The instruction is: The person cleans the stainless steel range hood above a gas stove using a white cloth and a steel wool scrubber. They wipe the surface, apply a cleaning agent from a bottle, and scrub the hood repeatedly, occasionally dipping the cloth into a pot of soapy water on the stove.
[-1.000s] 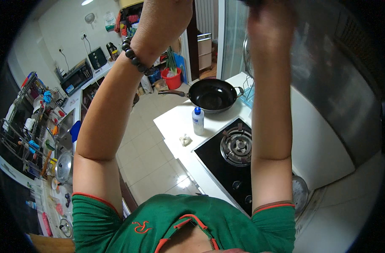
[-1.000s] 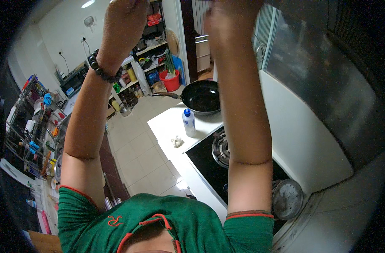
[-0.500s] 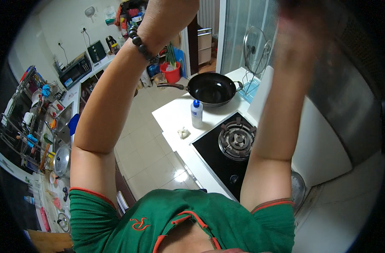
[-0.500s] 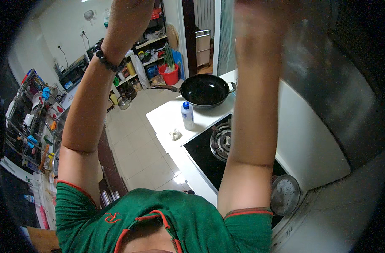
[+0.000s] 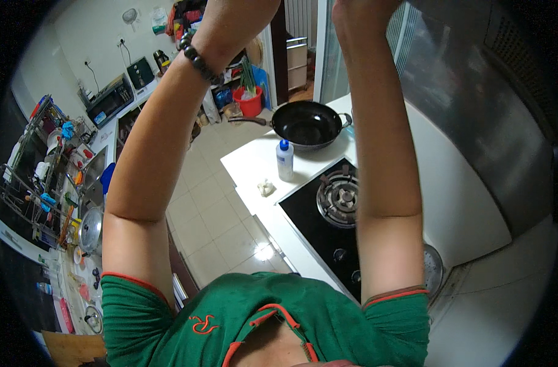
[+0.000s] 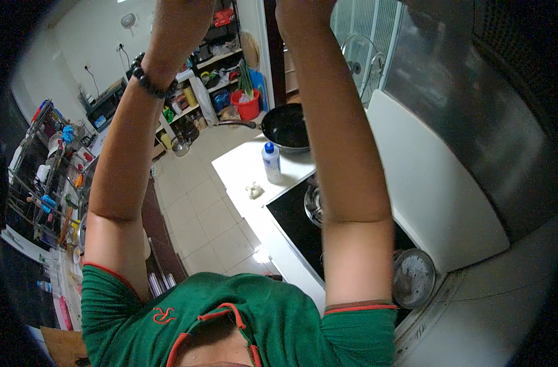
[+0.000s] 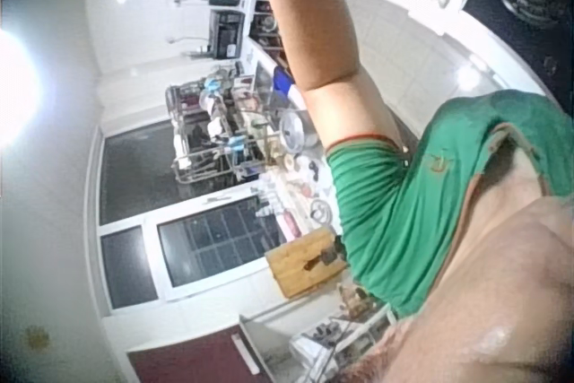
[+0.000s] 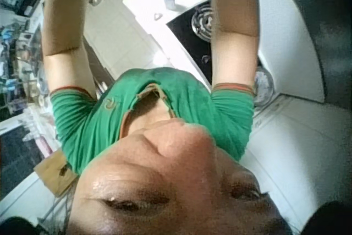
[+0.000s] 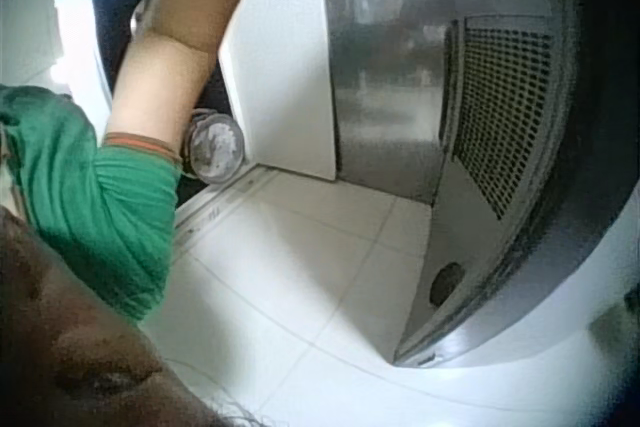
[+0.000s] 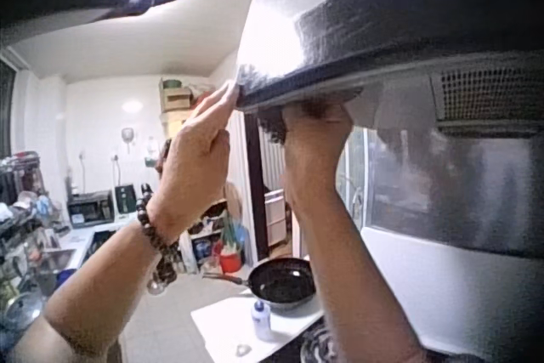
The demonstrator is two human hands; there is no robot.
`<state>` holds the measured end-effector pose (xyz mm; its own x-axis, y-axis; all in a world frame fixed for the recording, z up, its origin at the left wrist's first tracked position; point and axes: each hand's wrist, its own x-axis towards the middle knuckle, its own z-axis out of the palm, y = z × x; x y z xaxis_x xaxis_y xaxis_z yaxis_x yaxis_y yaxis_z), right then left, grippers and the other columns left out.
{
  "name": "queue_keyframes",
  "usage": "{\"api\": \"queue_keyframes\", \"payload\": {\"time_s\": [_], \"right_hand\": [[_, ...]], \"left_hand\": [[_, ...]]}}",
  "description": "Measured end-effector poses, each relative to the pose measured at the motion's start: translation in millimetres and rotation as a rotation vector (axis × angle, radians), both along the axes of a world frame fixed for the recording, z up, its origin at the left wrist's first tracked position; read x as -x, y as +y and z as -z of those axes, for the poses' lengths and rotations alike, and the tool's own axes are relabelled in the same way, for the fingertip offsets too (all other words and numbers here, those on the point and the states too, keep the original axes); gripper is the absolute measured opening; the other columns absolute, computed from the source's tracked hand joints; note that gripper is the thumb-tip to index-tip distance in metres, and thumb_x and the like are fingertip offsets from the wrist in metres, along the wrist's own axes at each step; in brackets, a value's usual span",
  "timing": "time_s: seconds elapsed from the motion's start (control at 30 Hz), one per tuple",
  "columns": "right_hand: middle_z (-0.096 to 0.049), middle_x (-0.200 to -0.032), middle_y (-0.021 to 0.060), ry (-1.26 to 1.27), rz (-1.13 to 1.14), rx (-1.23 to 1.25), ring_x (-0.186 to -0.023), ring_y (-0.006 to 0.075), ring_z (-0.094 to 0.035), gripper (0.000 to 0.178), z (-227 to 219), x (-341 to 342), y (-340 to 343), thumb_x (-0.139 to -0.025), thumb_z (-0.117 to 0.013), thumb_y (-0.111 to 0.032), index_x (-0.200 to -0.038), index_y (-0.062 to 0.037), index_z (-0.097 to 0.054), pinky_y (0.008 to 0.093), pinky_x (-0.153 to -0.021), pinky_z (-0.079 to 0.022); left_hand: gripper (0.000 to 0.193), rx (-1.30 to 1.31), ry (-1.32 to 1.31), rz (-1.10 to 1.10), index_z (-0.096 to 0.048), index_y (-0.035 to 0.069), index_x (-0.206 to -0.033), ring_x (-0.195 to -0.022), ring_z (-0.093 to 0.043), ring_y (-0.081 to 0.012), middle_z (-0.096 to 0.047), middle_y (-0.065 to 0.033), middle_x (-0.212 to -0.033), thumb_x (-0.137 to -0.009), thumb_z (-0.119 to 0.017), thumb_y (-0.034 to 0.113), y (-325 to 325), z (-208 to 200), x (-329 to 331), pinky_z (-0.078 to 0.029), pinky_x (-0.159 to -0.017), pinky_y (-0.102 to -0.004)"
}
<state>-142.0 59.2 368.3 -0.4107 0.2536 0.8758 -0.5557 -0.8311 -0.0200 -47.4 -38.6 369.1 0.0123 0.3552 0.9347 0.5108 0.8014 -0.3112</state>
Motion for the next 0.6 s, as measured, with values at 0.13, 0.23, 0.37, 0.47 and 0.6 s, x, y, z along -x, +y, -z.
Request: {"api": "queue_keyframes", "payload": {"time_s": [0.13, 0.23, 0.37, 0.47, 0.6], "right_hand": [[-0.061, -0.077, 0.0034, -0.079, -0.006, -0.079, -0.065, 0.0124, -0.057, 0.017, 22.2, -3.6, -7.6, -0.073, -0.059, 0.009, -0.086, -0.0018, -0.06, 0.0271, -0.057, -0.047], [-0.064, -0.087, 0.0048, -0.057, 0.062, -0.062, -0.071, 0.0147, -0.06, 0.017, 10.9, -24.5, 25.5, -0.076, -0.059, 0.006, -0.092, -0.0005, -0.06, 0.0287, -0.063, -0.048], [-0.061, -0.086, 0.001, -0.031, 0.102, 0.074, -0.076, 0.0094, -0.056, 0.022, 2.1, 6.5, -2.7, -0.074, -0.058, 0.014, -0.09, -0.0018, -0.059, 0.0243, -0.065, -0.044], [-0.061, -0.082, 0.0018, -0.023, 0.066, -0.005, -0.073, 0.0103, -0.056, 0.02, 7.9, -3.1, -0.6, -0.075, -0.059, 0.012, -0.09, -0.0016, -0.059, 0.0245, -0.063, -0.045], [-0.062, -0.078, 0.0035, -0.043, 0.063, 0.031, -0.065, 0.0115, -0.057, 0.015, 7.6, -17.8, 12.0, -0.077, -0.057, 0.01, -0.086, -0.0014, -0.06, 0.0244, -0.058, -0.045]], "left_hand": [[0.054, -0.035, -0.078, -0.064, -0.047, -0.005, -0.128, -0.127, -0.042, -0.0299, -0.049, -0.0221, -0.131, -0.076, -0.036, -0.016, -4.5, 5.6, -11.9, -0.03, -0.107, -0.0317], [0.054, -0.027, -0.12, -0.063, -0.047, -0.005, -0.128, -0.128, -0.041, -0.0295, -0.048, -0.0222, -0.131, -0.076, -0.037, -0.016, -19.8, 4.4, -13.8, -0.03, -0.107, -0.0316], [0.054, -0.048, -0.114, 0.01, -0.047, -0.004, -0.128, -0.128, -0.041, -0.0293, -0.049, -0.022, -0.131, -0.076, -0.037, -0.016, 7.5, -5.4, -8.3, -0.029, -0.108, -0.0316], [0.053, -0.049, -0.108, 0.001, -0.048, -0.004, -0.128, -0.125, -0.044, -0.0262, -0.052, -0.0199, -0.129, -0.077, -0.038, -0.017, -3.1, -4.4, -10.6, -0.031, -0.105, -0.0289], [0.043, -0.375, -0.369, 0.477, -0.049, -0.003, -0.127, -0.12, -0.048, -0.0208, -0.055, -0.0155, -0.126, -0.086, -0.041, -0.011, -6.4, 5.0, -4.2, -0.034, -0.102, -0.0245]]}}
